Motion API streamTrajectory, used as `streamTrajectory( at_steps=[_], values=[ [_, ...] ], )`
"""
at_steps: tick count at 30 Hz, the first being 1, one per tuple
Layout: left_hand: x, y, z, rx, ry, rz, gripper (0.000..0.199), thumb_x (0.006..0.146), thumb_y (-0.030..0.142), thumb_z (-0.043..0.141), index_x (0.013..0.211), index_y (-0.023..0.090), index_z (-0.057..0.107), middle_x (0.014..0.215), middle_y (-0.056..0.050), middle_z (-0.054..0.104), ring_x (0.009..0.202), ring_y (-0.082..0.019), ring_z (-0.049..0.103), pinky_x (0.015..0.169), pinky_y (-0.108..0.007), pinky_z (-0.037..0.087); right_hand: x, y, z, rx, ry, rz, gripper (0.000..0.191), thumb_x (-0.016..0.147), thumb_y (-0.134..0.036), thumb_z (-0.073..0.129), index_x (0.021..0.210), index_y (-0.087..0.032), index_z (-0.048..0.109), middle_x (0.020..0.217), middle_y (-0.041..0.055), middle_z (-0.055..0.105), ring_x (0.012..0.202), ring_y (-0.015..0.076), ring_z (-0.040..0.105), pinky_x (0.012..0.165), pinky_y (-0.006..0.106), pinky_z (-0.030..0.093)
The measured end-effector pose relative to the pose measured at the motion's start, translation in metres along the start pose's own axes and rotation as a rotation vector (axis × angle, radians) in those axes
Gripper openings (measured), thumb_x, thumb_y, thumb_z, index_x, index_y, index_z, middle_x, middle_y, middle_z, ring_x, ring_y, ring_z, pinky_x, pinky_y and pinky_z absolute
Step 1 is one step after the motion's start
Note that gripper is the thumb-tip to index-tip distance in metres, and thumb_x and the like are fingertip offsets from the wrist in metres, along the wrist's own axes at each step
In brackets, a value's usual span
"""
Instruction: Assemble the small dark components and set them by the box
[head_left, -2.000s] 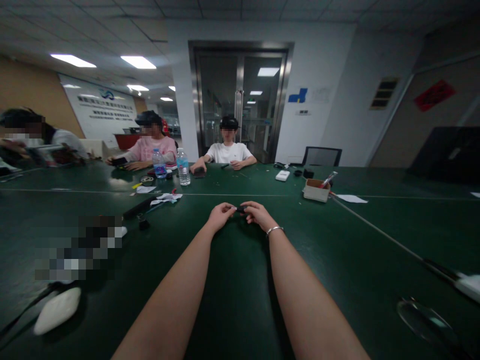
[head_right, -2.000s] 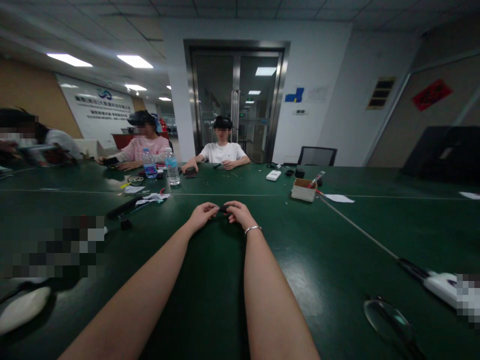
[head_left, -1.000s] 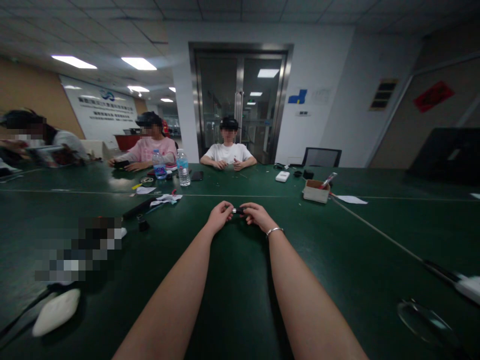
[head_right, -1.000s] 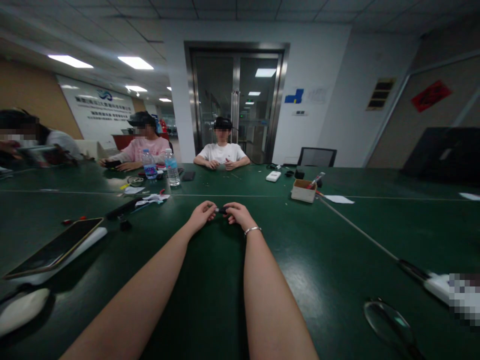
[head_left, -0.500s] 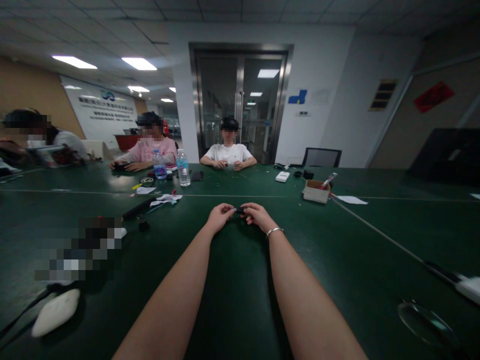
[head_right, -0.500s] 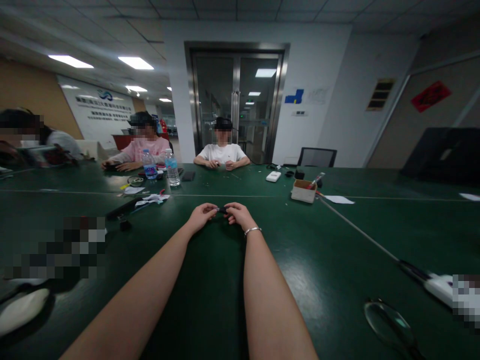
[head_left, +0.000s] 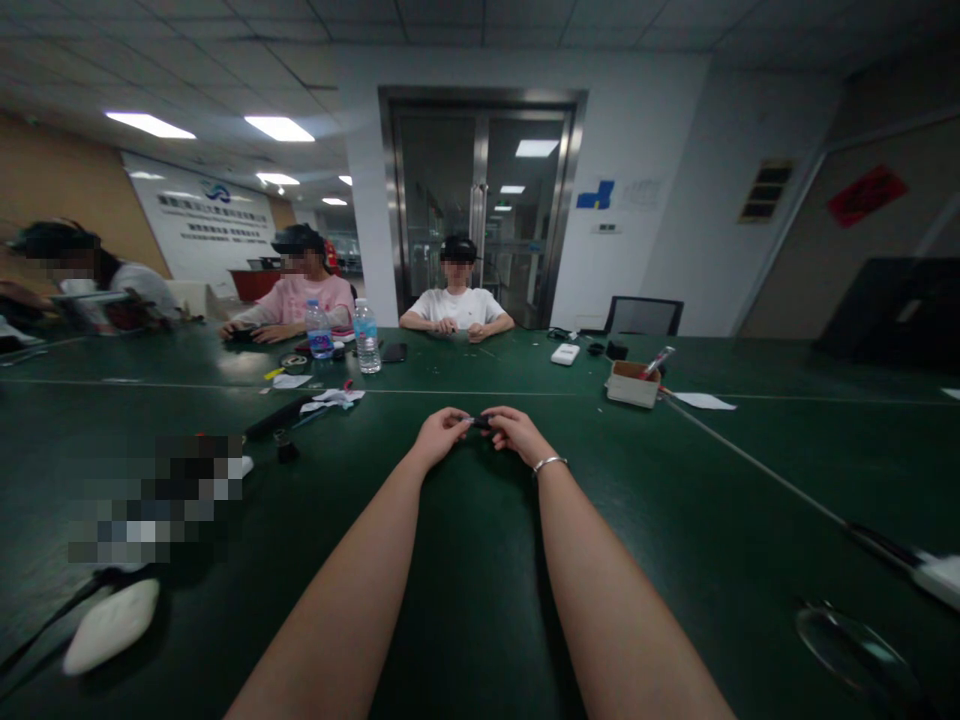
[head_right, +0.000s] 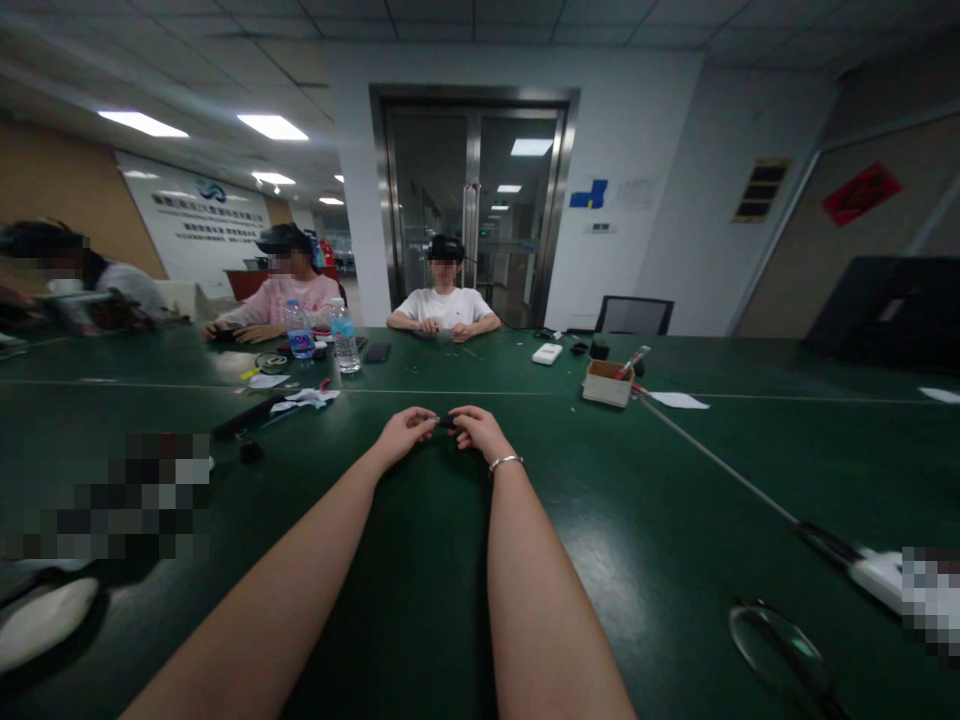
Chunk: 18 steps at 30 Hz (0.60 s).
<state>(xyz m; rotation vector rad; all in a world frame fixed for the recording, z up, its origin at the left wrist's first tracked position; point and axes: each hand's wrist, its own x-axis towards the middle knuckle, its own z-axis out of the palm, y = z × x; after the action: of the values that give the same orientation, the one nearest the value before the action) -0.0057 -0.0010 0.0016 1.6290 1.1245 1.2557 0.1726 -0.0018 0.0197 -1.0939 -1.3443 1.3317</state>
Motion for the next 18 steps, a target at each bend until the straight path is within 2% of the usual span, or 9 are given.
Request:
streamTrajectory(
  at_steps=[9,18],
  values=[
    [-0.0012,0.0014,-0.0004,0.038,0.016,0.028,0.032,0.07,0.039,0.065,0.091,0.014,0.063,0.074,-0.004,0.061,0.064,-0.012,0.056,0.057,-0.024,0.044,0.0001,0.0007,-0.0001,0.001,0.002,-0.009,0.02,0.077,-0.011,0.054,0.095,-0.014,0.063,0.061,0.0011,0.065,0.039,0.0043,0.051,0.038,0.013,0.046],
    [-0.0014,0.0018,0.0003,-0.002,-0.018,0.017,0.031,0.075,0.04,0.06,0.092,0.014,0.059,0.069,-0.002,0.059,0.064,-0.012,0.056,0.058,-0.023,0.043,-0.0007,0.0,0.0002,0.004,0.0,-0.008,0.02,0.077,-0.011,0.054,0.094,-0.015,0.063,0.06,0.0006,0.065,0.039,0.0042,0.051,0.038,0.013,0.046]
  ],
)
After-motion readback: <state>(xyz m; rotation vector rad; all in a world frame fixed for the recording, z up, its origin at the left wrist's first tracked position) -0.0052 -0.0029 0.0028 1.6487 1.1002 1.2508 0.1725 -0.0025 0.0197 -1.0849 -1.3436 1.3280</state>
